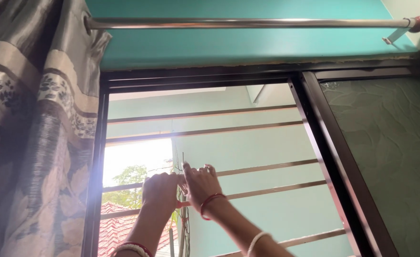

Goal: Cleaning the metal bars and frame of a window using a damp cloth.

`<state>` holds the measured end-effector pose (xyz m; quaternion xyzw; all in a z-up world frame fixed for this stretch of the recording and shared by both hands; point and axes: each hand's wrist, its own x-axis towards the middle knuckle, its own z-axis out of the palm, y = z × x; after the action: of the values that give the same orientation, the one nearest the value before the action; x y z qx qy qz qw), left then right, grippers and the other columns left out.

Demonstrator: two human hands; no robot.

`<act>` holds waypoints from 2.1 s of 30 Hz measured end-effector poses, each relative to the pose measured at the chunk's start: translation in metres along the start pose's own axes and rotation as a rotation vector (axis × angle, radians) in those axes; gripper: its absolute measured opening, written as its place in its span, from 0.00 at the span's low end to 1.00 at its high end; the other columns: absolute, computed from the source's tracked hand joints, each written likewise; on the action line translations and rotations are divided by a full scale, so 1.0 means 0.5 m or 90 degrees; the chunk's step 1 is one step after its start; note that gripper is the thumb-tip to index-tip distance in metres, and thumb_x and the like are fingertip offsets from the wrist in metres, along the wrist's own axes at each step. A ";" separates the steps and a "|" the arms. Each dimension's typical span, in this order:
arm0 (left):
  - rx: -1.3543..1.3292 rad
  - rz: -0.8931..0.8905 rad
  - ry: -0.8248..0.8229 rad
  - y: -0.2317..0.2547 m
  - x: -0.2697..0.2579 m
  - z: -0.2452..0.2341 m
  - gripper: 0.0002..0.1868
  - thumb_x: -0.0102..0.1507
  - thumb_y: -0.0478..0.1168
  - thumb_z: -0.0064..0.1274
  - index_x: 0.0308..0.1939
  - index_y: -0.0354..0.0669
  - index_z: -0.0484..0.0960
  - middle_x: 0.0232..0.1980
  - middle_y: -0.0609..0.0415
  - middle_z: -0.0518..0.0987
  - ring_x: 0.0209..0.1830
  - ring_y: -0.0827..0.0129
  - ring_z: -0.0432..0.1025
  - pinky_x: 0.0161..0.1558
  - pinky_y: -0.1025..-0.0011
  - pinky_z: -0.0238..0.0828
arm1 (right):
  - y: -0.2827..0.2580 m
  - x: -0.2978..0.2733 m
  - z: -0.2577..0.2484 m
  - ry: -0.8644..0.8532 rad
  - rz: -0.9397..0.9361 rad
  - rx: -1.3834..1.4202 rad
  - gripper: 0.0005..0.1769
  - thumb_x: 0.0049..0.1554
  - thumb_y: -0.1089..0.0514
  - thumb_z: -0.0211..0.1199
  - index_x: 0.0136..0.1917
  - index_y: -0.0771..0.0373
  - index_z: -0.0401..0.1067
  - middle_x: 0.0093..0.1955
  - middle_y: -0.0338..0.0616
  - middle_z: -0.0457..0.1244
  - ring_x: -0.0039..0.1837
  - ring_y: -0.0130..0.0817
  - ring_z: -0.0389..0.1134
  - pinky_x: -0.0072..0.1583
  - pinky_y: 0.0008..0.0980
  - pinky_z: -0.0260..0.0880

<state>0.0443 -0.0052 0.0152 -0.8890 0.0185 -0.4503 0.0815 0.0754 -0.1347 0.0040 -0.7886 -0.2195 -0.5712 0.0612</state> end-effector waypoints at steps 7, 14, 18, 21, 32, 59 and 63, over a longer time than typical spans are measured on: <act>0.080 0.007 0.006 0.007 0.003 -0.005 0.32 0.51 0.62 0.71 0.47 0.46 0.80 0.38 0.57 0.81 0.44 0.67 0.78 0.45 0.67 0.72 | 0.351 -0.037 -0.103 -0.189 0.043 -0.351 0.24 0.54 0.66 0.57 0.63 0.51 0.69 0.45 0.42 0.70 0.52 0.39 0.72 0.78 0.57 0.42; 0.104 -0.012 -0.009 0.016 -0.001 -0.005 0.30 0.52 0.62 0.70 0.47 0.46 0.81 0.37 0.57 0.82 0.40 0.68 0.79 0.44 0.67 0.73 | 0.521 -0.027 -0.129 -0.375 0.160 -0.677 0.05 0.60 0.58 0.64 0.44 0.50 0.80 0.42 0.37 0.73 0.48 0.28 0.74 0.79 0.44 0.50; 0.081 0.008 0.036 0.007 -0.004 0.009 0.31 0.52 0.61 0.69 0.47 0.45 0.80 0.36 0.56 0.81 0.39 0.66 0.79 0.43 0.66 0.74 | 0.360 -0.025 -0.121 -0.325 0.172 -0.525 0.07 0.53 0.56 0.70 0.47 0.52 0.77 0.47 0.37 0.70 0.52 0.33 0.72 0.52 0.37 0.73; 0.052 0.012 0.074 0.000 0.000 0.030 0.36 0.50 0.60 0.70 0.52 0.41 0.77 0.34 0.55 0.82 0.37 0.66 0.80 0.41 0.67 0.76 | 0.205 -0.021 -0.082 -0.252 0.094 -0.357 0.19 0.53 0.63 0.67 0.57 0.54 0.71 0.51 0.44 0.69 0.54 0.40 0.72 0.53 0.42 0.74; 0.008 -0.021 0.029 0.005 -0.028 -0.008 0.51 0.50 0.59 0.70 0.66 0.33 0.64 0.33 0.52 0.82 0.36 0.64 0.80 0.36 0.68 0.75 | 0.201 0.005 0.062 0.233 -0.216 -0.187 0.21 0.52 0.64 0.66 0.58 0.50 0.75 0.54 0.40 0.70 0.52 0.35 0.73 0.53 0.46 0.69; 0.051 0.138 0.216 -0.098 -0.108 -0.034 0.33 0.59 0.51 0.62 0.64 0.46 0.70 0.50 0.49 0.81 0.61 0.54 0.69 0.68 0.44 0.54 | 0.165 0.004 0.028 -0.018 -0.116 -0.341 0.07 0.57 0.58 0.67 0.51 0.55 0.77 0.46 0.39 0.68 0.45 0.29 0.73 0.51 0.39 0.73; 0.281 0.167 0.248 -0.172 -0.144 -0.093 0.11 0.64 0.46 0.52 0.47 0.48 0.80 0.51 0.51 0.81 0.67 0.53 0.67 0.75 0.42 0.47 | 0.345 -0.070 -0.056 0.081 -0.099 -0.238 0.20 0.48 0.67 0.61 0.53 0.51 0.77 0.46 0.39 0.70 0.47 0.38 0.73 0.44 0.43 0.73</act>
<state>-0.0392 0.0811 -0.0013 -0.7367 0.0498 -0.5909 0.3248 0.1139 -0.3087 0.0076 -0.7290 -0.1658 -0.6538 -0.1164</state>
